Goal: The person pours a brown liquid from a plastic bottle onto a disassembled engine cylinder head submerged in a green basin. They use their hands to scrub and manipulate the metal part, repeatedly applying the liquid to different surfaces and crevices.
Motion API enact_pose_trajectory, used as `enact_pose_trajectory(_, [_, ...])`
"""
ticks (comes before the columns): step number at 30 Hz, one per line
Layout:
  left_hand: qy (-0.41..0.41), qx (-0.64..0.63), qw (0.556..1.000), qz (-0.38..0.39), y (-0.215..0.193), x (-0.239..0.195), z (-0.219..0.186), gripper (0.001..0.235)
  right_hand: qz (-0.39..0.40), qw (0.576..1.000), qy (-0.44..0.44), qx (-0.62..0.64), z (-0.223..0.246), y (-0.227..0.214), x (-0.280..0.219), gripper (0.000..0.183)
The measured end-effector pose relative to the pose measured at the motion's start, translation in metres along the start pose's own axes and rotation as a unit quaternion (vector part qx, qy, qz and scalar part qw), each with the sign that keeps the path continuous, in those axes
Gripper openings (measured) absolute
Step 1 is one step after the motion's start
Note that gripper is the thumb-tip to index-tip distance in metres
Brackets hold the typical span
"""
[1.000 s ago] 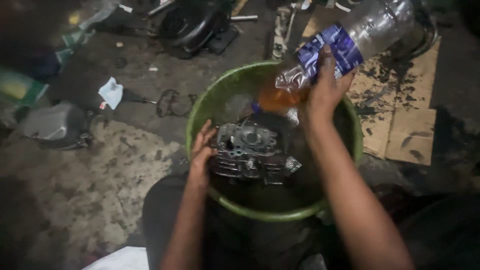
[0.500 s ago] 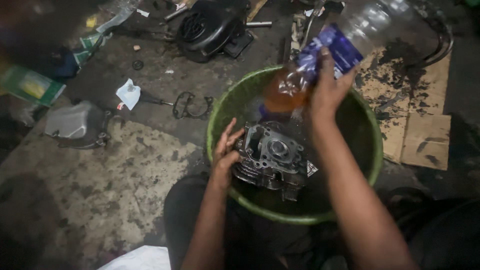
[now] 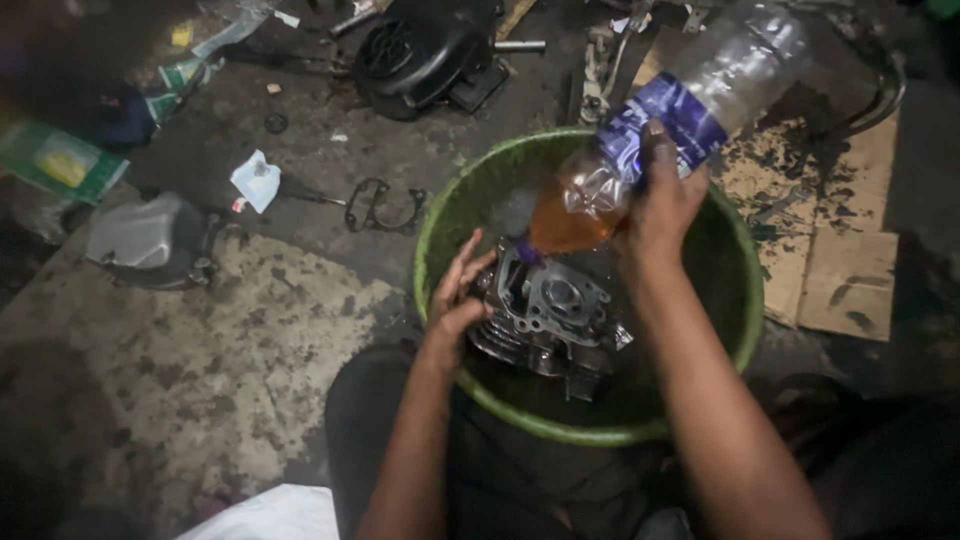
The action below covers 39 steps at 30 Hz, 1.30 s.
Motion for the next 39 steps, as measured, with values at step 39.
enact_pose_trajectory(39, [-0.035, 0.003, 0.995, 0.091, 0.019, -0.014, -0.012, 0.103, 0.083, 0.983, -0.015, -0.164, 0.053, 0.026, -0.027, 0.043])
Point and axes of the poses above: each hand's wrist, its own x-axis towards the middle knuckle, its own y-axis out of the palm, z = x × y, the point moved 3 cm from there along x, towards the middle knuckle, and after that the axes turned 5 degrees about -z, right-handed, at the moved point
